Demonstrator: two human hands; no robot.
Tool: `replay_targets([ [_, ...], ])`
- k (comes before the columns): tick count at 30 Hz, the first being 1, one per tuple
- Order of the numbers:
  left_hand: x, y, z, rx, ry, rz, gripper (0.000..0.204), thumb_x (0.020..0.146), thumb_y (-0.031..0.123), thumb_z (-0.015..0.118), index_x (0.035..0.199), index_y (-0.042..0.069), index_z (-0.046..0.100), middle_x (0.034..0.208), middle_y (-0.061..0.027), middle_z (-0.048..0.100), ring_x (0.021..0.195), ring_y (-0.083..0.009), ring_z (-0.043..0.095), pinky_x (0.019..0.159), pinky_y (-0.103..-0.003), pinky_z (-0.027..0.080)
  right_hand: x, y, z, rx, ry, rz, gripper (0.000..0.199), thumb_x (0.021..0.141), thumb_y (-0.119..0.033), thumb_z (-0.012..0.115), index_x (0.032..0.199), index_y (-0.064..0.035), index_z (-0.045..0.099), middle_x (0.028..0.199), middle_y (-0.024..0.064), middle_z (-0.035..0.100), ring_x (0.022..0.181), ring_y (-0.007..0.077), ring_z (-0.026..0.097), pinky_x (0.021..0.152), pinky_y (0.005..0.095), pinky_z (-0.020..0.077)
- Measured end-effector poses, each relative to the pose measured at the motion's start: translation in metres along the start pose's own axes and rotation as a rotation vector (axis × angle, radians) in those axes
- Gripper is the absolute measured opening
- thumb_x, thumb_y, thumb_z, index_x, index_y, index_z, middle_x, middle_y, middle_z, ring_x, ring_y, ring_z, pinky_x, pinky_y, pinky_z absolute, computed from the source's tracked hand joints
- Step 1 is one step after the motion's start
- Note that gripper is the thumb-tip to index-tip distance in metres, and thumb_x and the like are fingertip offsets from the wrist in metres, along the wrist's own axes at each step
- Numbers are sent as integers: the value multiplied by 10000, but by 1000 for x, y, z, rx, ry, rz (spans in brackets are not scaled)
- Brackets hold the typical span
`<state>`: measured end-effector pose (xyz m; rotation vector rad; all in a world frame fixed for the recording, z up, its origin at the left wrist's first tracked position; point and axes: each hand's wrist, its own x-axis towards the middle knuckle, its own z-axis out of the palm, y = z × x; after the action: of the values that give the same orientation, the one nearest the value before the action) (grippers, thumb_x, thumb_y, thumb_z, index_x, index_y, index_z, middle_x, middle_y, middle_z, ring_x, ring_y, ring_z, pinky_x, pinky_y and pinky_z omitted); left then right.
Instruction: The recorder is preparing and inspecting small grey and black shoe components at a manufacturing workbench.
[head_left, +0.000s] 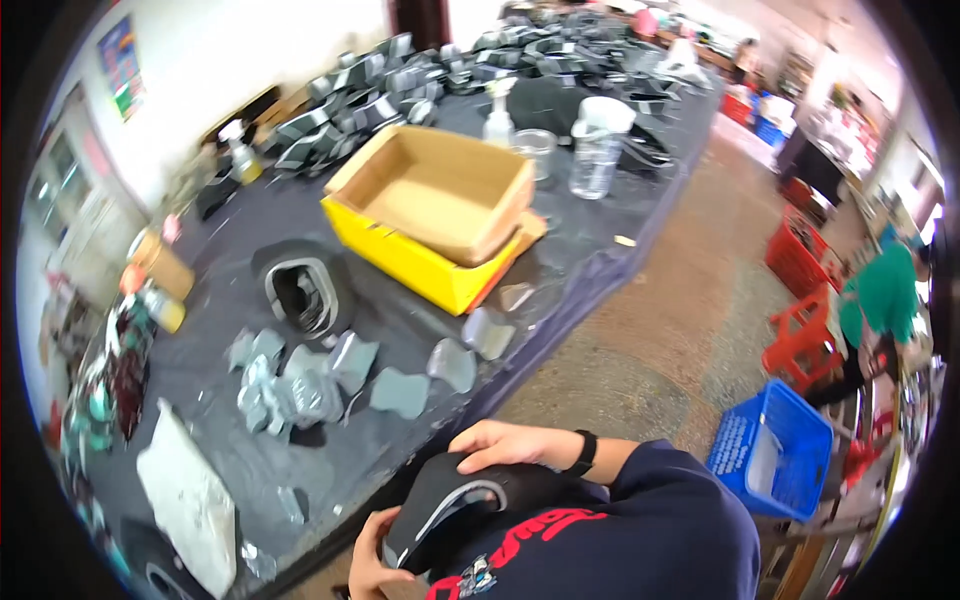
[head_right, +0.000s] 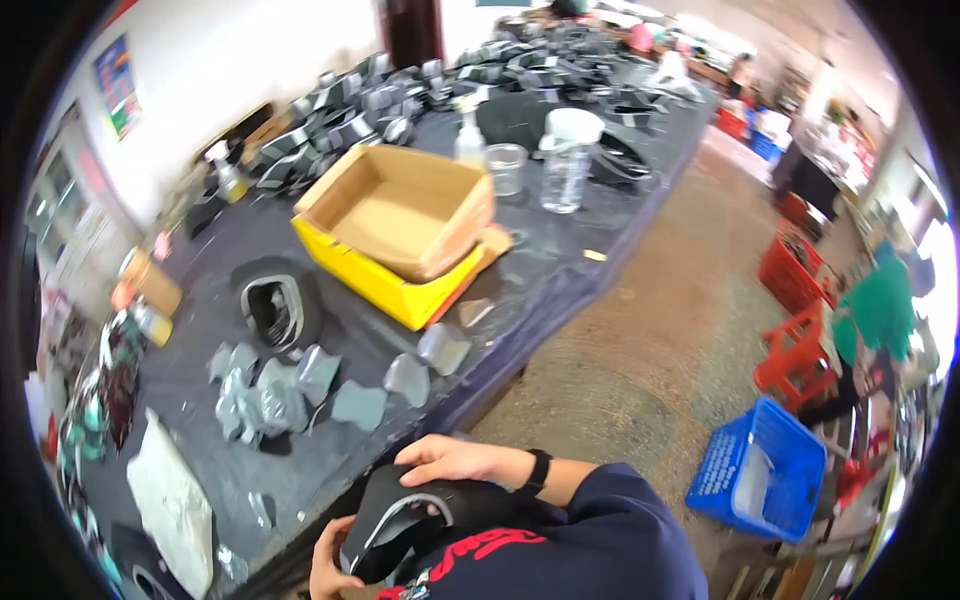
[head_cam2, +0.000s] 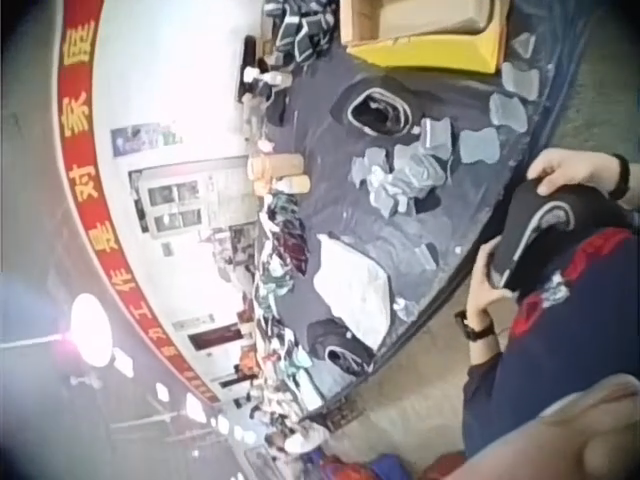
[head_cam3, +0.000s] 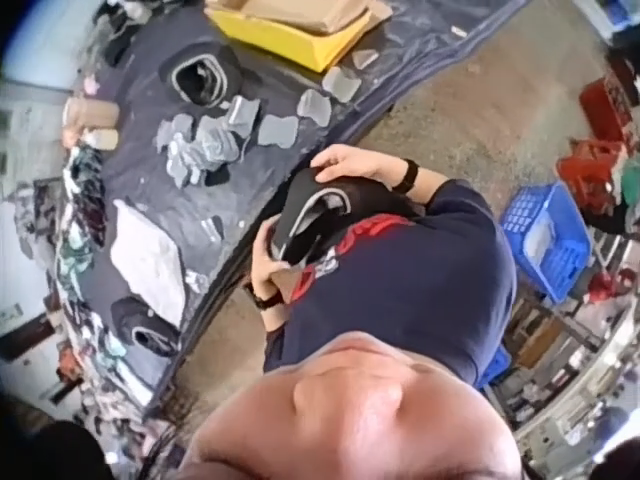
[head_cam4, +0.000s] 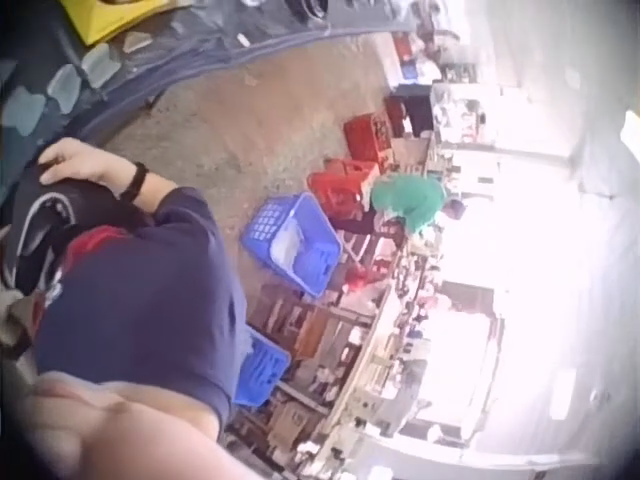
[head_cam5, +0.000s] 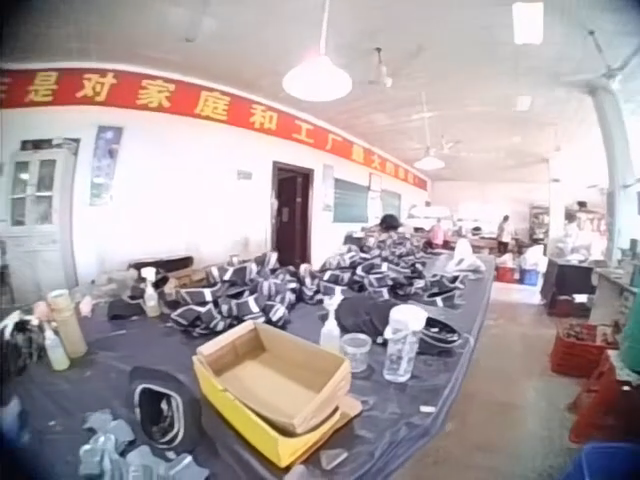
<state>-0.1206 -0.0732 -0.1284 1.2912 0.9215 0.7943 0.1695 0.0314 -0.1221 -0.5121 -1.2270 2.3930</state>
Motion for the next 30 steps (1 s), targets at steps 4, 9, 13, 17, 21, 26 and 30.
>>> replay_targets([
  [4, -24, -17, -18, -412, -64, -68, 882, 414, 328, 886, 1113, -49, 504, 958, -47, 564, 927, -131, 540, 799, -251, 409, 8, -2, -2, 9, 15, -104, 189, 872, -134, 545, 998, 5, 563, 933, 20, 598, 832, 74, 545, 743, 227, 448],
  [9, -47, -24, -3, -739, 436, 108, 595, 519, 491, 800, 735, -18, 581, 697, -48, 603, 637, -113, 565, 576, -239, 442, 28, 12, 4, 16, 44, -46, 112, 872, -121, 554, 903, -14, 561, 831, 1, 602, 739, 38, 536, 654, 195, 438],
  [13, -48, -10, 10, -860, 386, 312, 623, 619, 564, 710, 730, -38, 597, 768, -109, 640, 680, -167, 606, 625, -275, 485, 41, 19, 9, -355, 95, 71, 140, 862, -146, 577, 889, -10, 560, 734, -3, 595, 640, 34, 499, 559, 195, 385],
  [17, -39, 25, 10, -807, 386, 284, 517, 664, 309, 749, 933, -101, 588, 926, -164, 634, 821, -204, 626, 732, -291, 494, 46, 14, 21, -937, 195, -113, 203, 826, -159, 591, 940, 7, 570, 798, 113, 601, 704, 223, 584, 638, 296, 449],
  [21, -26, 71, 25, -768, 273, 259, 509, 636, 10, 729, 1079, -121, 515, 1012, -156, 612, 919, -185, 603, 824, -287, 462, 44, -4, 43, -1100, 357, -426, 154, 797, -71, 580, 932, 4, 579, 904, 140, 575, 848, 290, 566, 729, 328, 458],
  [26, -8, 115, 51, -613, 322, 118, 456, 700, -107, 633, 1133, -76, 497, 1060, -128, 597, 958, -154, 576, 844, -263, 445, 24, -37, 67, -911, 447, -599, 94, 816, -17, 549, 899, 23, 565, 816, 114, 576, 696, 164, 561, 646, 251, 441],
  [30, 12, 123, 59, -498, 331, 46, 381, 756, -91, 603, 1121, -50, 503, 1036, -98, 602, 949, -119, 563, 821, -239, 445, 11, -44, 84, -532, 371, -647, 179, 785, -13, 589, 943, 21, 512, 828, 96, 571, 712, 132, 542, 653, 245, 427],
])
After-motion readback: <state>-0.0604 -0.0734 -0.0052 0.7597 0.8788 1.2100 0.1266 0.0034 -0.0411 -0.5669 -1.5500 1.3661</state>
